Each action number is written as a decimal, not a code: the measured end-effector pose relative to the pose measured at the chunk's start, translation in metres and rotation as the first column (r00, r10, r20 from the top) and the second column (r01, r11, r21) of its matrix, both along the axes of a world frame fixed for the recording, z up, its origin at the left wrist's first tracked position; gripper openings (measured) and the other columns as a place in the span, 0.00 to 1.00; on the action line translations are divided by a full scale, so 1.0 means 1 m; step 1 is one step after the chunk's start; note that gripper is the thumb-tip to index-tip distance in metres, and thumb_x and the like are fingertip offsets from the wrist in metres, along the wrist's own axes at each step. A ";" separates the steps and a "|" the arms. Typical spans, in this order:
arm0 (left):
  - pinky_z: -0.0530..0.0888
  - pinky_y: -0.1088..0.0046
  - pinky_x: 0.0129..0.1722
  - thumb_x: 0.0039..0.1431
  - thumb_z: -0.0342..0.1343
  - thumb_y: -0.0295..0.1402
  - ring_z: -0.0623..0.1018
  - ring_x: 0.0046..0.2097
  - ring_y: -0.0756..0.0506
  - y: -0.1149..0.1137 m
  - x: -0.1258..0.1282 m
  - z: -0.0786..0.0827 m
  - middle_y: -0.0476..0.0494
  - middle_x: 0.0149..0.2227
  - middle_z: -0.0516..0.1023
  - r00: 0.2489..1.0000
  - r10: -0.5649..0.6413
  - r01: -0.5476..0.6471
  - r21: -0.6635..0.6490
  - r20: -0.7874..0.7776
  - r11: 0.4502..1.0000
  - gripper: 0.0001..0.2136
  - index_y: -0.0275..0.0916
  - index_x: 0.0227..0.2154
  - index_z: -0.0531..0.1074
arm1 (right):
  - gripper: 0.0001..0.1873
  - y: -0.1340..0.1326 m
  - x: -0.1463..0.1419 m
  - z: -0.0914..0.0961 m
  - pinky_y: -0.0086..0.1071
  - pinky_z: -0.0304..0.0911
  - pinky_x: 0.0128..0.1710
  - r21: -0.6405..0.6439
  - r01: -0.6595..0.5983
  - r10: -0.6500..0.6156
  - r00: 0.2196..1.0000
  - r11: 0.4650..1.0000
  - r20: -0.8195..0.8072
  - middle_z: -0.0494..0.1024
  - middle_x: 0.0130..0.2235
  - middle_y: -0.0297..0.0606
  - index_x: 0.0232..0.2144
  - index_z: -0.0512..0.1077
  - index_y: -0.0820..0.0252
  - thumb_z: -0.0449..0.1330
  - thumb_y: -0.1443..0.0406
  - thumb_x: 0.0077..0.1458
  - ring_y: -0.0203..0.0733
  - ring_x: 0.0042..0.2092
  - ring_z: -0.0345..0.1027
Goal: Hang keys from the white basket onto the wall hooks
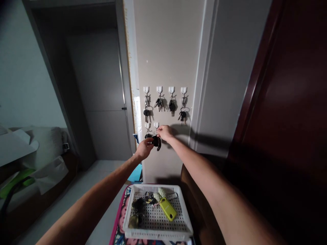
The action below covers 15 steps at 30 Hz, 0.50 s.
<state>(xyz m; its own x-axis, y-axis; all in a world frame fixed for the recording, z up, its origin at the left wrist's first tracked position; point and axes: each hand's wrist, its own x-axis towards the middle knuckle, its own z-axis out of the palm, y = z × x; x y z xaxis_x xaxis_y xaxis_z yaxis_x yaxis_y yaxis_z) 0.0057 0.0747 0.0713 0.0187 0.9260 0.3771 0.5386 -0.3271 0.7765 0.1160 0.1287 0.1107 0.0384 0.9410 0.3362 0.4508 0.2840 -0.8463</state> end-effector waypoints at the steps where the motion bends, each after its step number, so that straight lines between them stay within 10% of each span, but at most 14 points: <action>1: 0.65 0.77 0.32 0.40 0.46 0.24 0.68 0.32 0.51 0.002 0.000 0.000 0.43 0.32 0.70 1.000 0.004 -0.004 -0.006 -0.017 1.000 0.16 0.33 0.36 0.64 | 0.02 0.006 -0.002 0.000 0.20 0.59 0.19 0.006 0.010 -0.010 1.000 1.000 0.012 0.69 0.21 0.34 0.21 0.64 0.65 0.52 0.71 0.39 0.27 0.19 0.62; 9: 0.65 0.78 0.32 0.41 0.45 0.25 0.68 0.32 0.52 0.002 -0.005 -0.018 0.43 0.36 0.68 0.999 -0.014 0.011 -0.060 -0.044 0.998 0.16 0.34 0.37 0.63 | 0.06 0.029 -0.003 -0.012 0.20 0.58 0.19 -0.018 0.128 -0.126 0.989 0.992 0.076 0.71 0.24 0.37 0.23 0.66 0.65 0.49 0.72 0.41 0.28 0.20 0.63; 15: 0.66 0.81 0.27 0.41 0.45 0.24 0.69 0.31 0.53 -0.026 -0.011 -0.039 0.43 0.37 0.68 0.996 -0.073 0.064 -0.161 -0.049 0.985 0.15 0.34 0.36 0.63 | 0.09 -0.006 0.006 -0.024 0.20 0.58 0.21 -0.028 0.083 -0.076 0.979 0.996 0.190 0.71 0.26 0.35 0.28 0.67 0.64 0.51 0.71 0.39 0.29 0.24 0.64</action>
<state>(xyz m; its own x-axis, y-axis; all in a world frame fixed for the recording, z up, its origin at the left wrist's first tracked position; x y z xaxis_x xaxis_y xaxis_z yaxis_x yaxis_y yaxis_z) -0.0053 0.0488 0.0324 0.1005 0.9699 0.2218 0.5618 -0.2393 0.7919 0.1216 0.1223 0.0866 0.0526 0.9488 0.3114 0.6229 0.2125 -0.7529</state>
